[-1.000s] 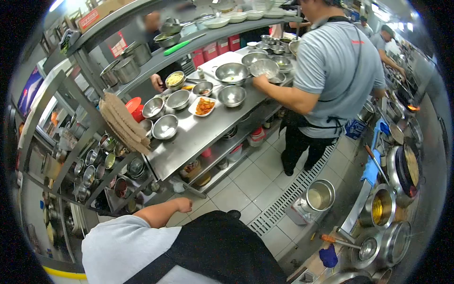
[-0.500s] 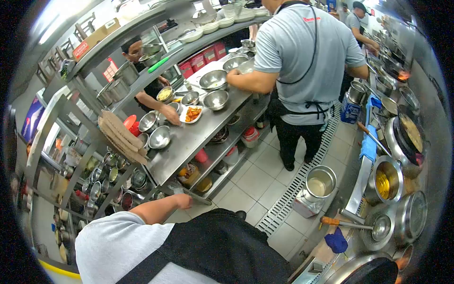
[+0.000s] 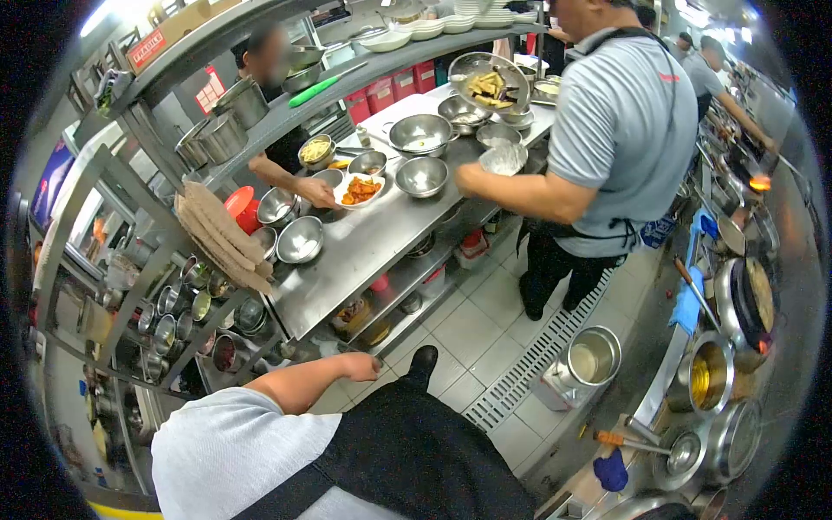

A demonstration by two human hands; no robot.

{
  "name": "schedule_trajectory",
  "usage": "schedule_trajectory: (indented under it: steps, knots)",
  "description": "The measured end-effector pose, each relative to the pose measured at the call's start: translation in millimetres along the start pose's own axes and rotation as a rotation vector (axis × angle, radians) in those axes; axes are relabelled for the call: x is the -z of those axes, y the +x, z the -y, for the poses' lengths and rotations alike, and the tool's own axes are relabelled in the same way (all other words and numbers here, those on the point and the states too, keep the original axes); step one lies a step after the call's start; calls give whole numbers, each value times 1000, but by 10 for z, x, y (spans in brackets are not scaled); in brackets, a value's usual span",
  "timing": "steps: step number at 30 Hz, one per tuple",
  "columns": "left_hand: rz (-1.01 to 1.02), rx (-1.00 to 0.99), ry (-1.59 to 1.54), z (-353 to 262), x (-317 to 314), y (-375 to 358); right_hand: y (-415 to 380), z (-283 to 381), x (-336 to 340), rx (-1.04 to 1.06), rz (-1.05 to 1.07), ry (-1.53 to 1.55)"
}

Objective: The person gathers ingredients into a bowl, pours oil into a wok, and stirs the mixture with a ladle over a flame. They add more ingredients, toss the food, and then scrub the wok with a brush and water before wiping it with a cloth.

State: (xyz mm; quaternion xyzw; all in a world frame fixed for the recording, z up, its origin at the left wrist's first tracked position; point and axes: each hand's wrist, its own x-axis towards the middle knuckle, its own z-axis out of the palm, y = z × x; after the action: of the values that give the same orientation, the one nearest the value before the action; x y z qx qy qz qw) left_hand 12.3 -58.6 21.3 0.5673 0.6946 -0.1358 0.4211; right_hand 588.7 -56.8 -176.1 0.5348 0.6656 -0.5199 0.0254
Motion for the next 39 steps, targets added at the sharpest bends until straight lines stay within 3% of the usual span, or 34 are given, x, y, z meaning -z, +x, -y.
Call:
schedule_trajectory:
  steps: [3,5,7,9,13,16,17,18,22,24,27,30,31,32,34,38,39]
  knots:
    - [-120,-137,-251,-34,448,148,242,310,268,27,-18,-69]
    - [-301,-233,-454,61,835,328,427,576,478,45,-37,-117]
    - [-600,-257,-562,190,1300,506,617,832,661,64,-48,-166]
    - [-771,-242,-658,354,1876,585,773,1073,787,78,-46,-214]
    - [-1056,27,-547,842,2790,730,1062,1468,958,105,-25,-299]
    - [-1080,127,-574,1258,3428,1078,1218,1643,900,113,-30,-325]
    - [-1006,221,-576,1360,3625,1162,1017,3033,875,-391,-245,117]
    - [-926,309,-578,1417,3740,1251,1049,3072,839,-408,-254,116]
    - [-987,397,-589,1625,3730,1620,1279,3150,783,-376,-102,-30]
    - [-1045,338,-544,1477,3577,1415,1448,3291,697,-38,9,-291]
    - [-984,357,-618,1258,3164,1135,1805,4975,855,106,208,-279]
    - [-962,332,-622,1064,2681,842,2427,6243,892,328,-48,-654]
    - [-962,339,-626,1005,2507,760,2717,6370,870,497,-160,-649]
    - [-953,321,-616,951,2371,681,2876,6609,875,480,-173,-627]
    - [-938,300,-581,859,2150,513,3472,6705,848,675,-273,-575]
    - [-999,242,-596,708,1751,112,3470,7322,849,568,-268,-592]
    - [-1014,277,-605,688,1632,31,3482,7349,798,489,-55,-502]
